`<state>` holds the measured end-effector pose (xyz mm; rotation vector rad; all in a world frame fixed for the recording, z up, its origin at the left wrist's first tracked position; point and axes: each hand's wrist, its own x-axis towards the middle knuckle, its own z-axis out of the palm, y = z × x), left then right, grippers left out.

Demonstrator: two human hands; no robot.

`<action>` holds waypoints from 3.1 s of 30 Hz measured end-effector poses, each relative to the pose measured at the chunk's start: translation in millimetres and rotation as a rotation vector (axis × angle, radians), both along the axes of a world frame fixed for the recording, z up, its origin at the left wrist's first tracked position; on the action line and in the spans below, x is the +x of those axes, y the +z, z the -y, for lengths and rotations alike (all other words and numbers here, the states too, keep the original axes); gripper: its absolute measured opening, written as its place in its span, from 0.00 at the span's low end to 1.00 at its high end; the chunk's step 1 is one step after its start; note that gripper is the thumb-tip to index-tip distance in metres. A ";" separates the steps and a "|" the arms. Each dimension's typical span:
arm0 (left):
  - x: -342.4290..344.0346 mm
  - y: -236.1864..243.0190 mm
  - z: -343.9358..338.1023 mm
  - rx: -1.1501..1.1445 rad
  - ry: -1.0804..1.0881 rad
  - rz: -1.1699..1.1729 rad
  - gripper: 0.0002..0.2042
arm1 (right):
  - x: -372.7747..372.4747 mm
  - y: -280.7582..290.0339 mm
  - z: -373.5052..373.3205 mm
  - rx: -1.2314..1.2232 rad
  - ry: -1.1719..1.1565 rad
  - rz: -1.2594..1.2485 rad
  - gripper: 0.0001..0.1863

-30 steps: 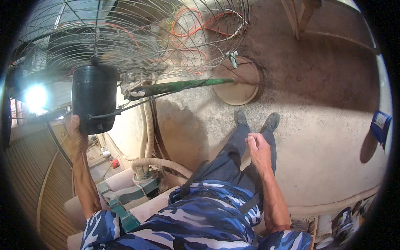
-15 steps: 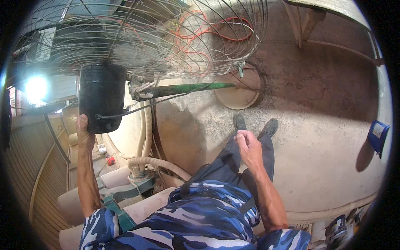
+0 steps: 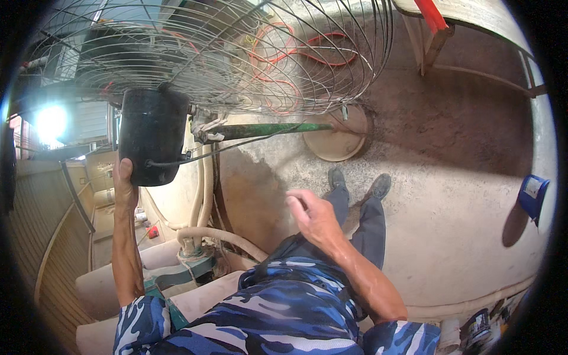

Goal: The person moves wooden planks in a workshop, then plugs in a large industrial fan and adjusts its motor housing and stand. They later use a wrench to tighten a bolt on the fan's motor assembly.

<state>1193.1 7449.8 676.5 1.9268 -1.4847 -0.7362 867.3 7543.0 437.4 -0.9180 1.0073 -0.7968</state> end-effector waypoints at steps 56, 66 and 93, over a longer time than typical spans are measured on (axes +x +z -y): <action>-7.4 -1.1 -24.5 -0.121 -0.121 0.418 0.28 | 221.5 155.4 100.9 -1.366 -0.714 0.036 0.21; 22.4 -11.8 -24.8 -0.139 -0.197 0.464 0.25 | 216.4 162.2 92.4 -1.312 -0.647 -0.038 0.20; 0.0 -15.2 -32.5 -0.251 0.048 -0.001 0.52 | 123.9 185.1 -3.3 -1.518 0.131 -0.106 0.14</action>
